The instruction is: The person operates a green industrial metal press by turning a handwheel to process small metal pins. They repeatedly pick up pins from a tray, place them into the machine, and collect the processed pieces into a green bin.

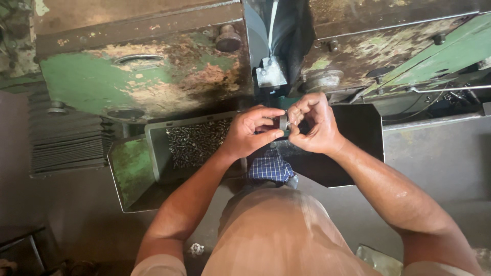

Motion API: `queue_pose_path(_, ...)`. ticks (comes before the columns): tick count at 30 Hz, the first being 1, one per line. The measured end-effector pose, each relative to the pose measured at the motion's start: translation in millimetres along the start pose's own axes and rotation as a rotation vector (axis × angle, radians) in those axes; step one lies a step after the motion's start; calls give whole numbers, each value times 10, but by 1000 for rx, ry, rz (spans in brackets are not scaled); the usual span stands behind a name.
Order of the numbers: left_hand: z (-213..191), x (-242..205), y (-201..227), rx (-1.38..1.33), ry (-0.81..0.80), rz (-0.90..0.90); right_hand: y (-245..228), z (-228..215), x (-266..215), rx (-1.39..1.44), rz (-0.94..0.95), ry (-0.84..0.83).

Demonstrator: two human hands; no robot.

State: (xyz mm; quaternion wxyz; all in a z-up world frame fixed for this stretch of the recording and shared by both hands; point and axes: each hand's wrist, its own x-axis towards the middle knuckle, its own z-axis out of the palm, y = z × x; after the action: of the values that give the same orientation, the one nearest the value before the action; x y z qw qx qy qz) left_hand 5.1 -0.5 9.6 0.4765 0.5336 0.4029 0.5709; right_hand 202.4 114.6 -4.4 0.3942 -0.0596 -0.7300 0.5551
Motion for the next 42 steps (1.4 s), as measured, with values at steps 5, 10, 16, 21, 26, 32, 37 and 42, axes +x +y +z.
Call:
queue_pose_path(5,-14,-18,-23,2,-9,14,16,-11,-1,-4,9,-2)
queue_pose_path(10,-72,-32,-69,-42,50,-7,-24,-48,0,-38,8,44)
queue_pose_path(16,-174,-28,-57,-127,140,6,-194,-105,92,-203,25,17)
queue_pose_path(21,-37,-13,-54,-49,81,21,-201,16,145,-155,-27,2)
queue_pose_path(26,-16,-6,-19,12,55,33,-129,21,87,-135,-37,12)
queue_pose_path(32,36,-10,-30,16,29,47,-106,48,48,-228,-36,16)
queue_pose_path(37,57,-17,-38,16,33,43,-171,31,81,-371,-90,-16)
queue_pose_path(42,108,-41,-63,96,75,66,-235,25,83,-412,-195,-31)
